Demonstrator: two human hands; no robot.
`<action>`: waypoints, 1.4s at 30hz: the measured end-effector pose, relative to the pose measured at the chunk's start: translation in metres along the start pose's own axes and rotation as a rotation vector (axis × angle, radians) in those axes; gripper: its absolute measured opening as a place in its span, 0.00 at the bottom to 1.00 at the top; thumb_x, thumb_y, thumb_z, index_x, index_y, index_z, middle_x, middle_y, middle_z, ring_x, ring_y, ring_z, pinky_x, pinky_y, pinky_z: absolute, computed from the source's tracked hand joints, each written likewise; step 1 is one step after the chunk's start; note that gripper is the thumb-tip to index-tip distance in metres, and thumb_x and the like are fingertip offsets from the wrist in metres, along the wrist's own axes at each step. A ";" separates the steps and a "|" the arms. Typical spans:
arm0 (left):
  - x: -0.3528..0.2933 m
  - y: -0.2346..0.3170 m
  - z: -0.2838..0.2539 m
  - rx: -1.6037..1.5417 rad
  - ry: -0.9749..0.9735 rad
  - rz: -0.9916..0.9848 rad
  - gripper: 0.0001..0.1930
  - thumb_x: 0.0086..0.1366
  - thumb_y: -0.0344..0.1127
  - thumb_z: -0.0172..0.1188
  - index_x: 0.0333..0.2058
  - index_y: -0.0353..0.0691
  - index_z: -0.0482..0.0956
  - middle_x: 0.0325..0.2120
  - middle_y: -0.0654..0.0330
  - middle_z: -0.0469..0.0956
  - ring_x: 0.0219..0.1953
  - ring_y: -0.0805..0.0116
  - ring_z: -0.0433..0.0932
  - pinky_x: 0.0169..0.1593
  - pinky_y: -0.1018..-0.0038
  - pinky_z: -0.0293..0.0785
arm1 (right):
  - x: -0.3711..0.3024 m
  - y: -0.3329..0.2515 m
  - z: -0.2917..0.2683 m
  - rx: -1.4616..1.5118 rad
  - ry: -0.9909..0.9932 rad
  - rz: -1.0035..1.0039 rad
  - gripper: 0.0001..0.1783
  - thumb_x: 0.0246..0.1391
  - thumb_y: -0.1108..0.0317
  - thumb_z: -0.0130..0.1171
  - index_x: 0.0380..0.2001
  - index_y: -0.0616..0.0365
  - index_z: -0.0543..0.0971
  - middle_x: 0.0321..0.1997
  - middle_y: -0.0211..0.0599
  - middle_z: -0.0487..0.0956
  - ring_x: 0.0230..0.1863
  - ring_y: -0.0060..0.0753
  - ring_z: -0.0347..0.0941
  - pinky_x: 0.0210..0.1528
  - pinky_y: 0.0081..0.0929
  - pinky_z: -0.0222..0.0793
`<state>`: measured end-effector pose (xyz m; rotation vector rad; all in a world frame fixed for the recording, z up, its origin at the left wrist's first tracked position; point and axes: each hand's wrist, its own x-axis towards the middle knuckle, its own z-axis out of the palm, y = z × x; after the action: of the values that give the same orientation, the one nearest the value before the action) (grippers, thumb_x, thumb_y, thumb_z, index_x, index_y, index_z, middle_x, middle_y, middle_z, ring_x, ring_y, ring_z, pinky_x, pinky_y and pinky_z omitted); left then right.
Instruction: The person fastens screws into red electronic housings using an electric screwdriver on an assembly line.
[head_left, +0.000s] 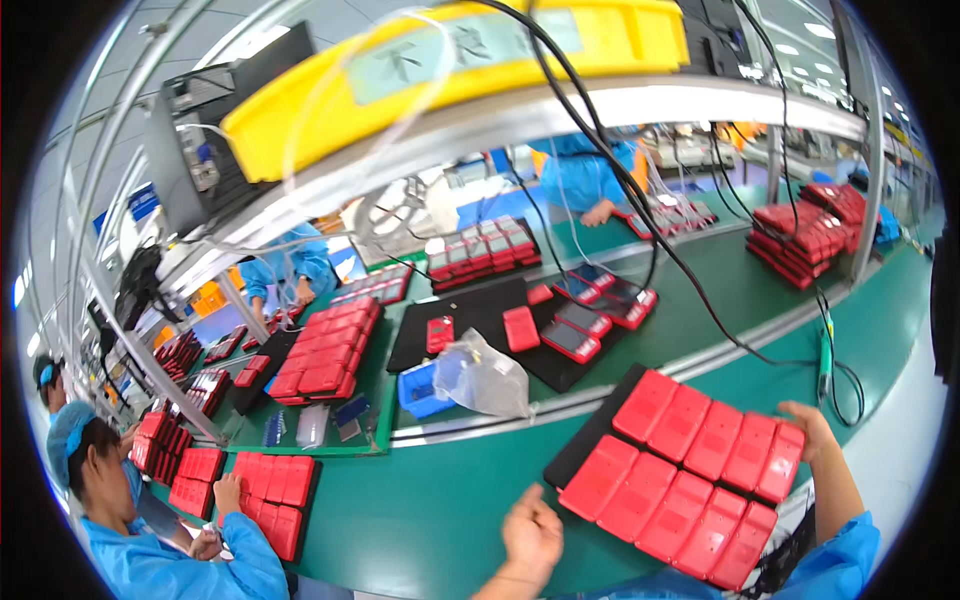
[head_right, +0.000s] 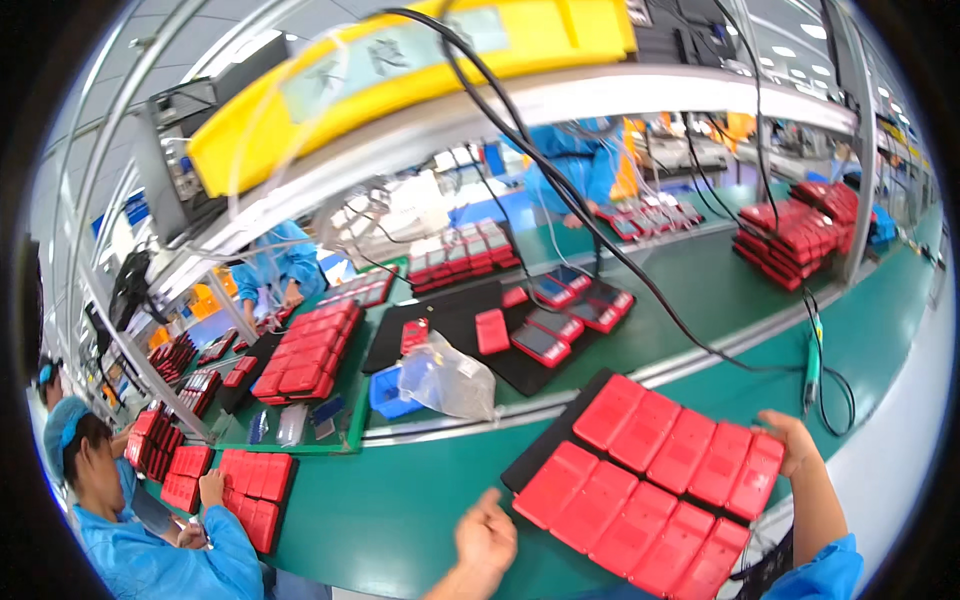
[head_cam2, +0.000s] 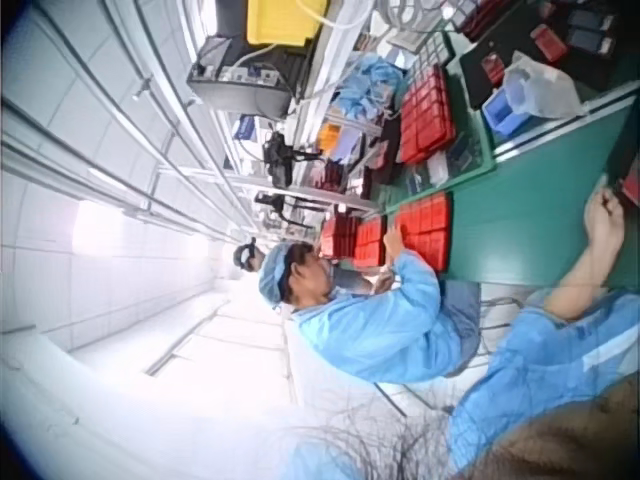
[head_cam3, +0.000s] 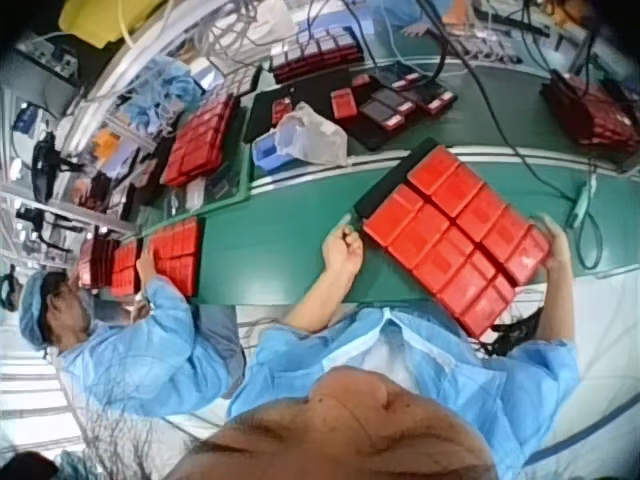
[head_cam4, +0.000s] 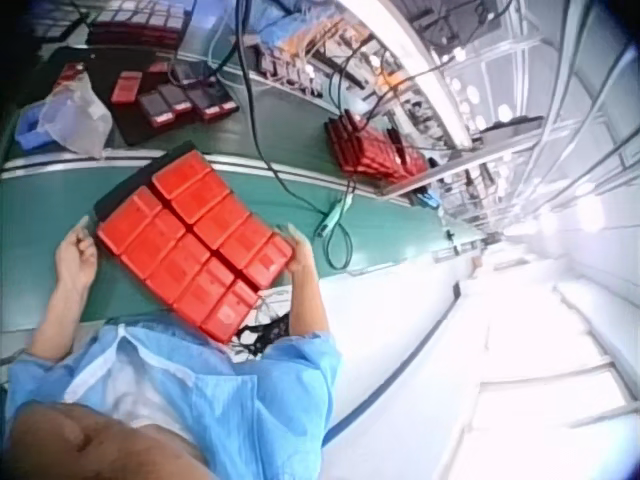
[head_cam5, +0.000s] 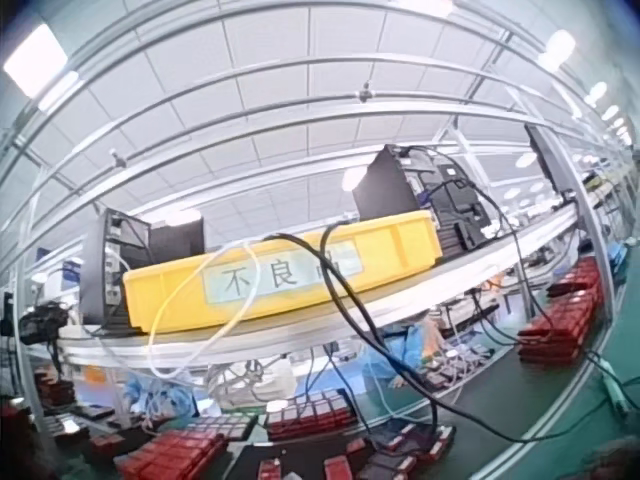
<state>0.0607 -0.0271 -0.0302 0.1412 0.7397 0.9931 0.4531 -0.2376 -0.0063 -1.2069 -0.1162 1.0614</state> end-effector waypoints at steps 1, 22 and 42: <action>0.004 0.018 0.012 0.060 -0.044 0.099 0.12 0.58 0.30 0.51 0.17 0.46 0.61 0.09 0.70 0.55 0.08 0.81 0.54 0.09 0.85 0.50 | -0.011 0.004 0.010 0.091 0.075 -0.080 0.32 0.43 0.67 0.55 0.52 0.64 0.59 0.43 0.46 0.69 0.43 0.37 0.68 0.43 0.37 0.66; -0.028 0.083 -0.038 1.001 -0.174 -0.239 0.12 0.61 0.30 0.44 0.39 0.26 0.66 0.10 0.70 0.54 0.10 0.81 0.50 0.14 0.84 0.46 | -0.027 0.051 0.086 -0.175 0.004 -0.406 0.35 0.43 0.78 0.48 0.57 0.64 0.53 0.57 0.40 0.61 0.57 0.32 0.57 0.57 0.24 0.49; -0.145 0.035 -0.061 0.641 -0.065 -0.555 0.14 0.59 0.42 0.50 0.37 0.37 0.70 0.10 0.71 0.56 0.08 0.83 0.50 0.11 0.85 0.43 | -0.094 0.086 0.129 -1.644 -0.368 -0.936 0.47 0.21 0.39 0.66 0.48 0.52 0.68 0.58 0.55 0.53 0.56 0.71 0.46 0.54 0.57 0.48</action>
<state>-0.0497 -0.1367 0.0117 0.4923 0.9515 0.2001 0.2753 -0.2176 0.0196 -1.9541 -1.9210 0.1205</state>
